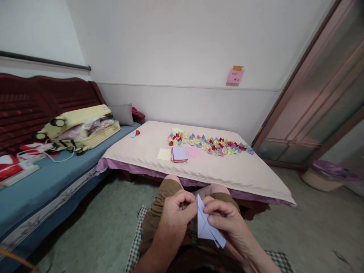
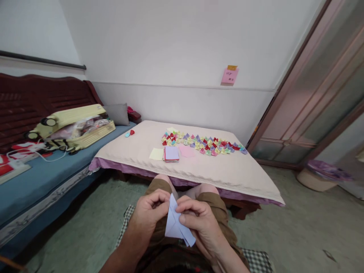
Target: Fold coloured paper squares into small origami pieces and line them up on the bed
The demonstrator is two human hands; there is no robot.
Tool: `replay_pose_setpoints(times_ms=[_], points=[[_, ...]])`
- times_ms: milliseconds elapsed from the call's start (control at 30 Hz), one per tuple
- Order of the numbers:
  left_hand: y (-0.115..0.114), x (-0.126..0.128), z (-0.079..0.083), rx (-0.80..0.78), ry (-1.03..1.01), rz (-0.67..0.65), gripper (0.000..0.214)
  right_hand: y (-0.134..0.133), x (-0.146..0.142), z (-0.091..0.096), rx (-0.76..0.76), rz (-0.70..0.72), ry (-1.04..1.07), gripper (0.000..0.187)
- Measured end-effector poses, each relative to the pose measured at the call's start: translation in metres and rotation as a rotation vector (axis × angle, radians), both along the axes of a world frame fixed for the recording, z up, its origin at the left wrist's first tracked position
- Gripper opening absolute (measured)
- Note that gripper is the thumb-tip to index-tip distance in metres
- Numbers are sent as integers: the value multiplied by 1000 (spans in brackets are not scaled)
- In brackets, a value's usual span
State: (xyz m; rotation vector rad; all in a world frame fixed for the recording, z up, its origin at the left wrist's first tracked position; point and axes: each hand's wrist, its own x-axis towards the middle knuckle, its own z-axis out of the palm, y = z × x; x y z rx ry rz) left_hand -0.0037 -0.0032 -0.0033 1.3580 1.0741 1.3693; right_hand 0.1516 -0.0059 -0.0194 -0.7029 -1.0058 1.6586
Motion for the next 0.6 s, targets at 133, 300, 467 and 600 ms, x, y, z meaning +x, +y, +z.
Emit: replay_pose_setpoints(times_ms=[133,300,467,600], points=[[2,-2,3,-2,51,-17,15,3,5,5,133,-57,-193,10],[3,-3,1,-83,84,-25,18,4,10,15,278,-103,-416,14],[6,3,-13,-246,-177,6,17,2,12,16,169,-55,-455,7],[7,5,-13,-383,-429,-29,22,1,16,15,166,9,-482,10]])
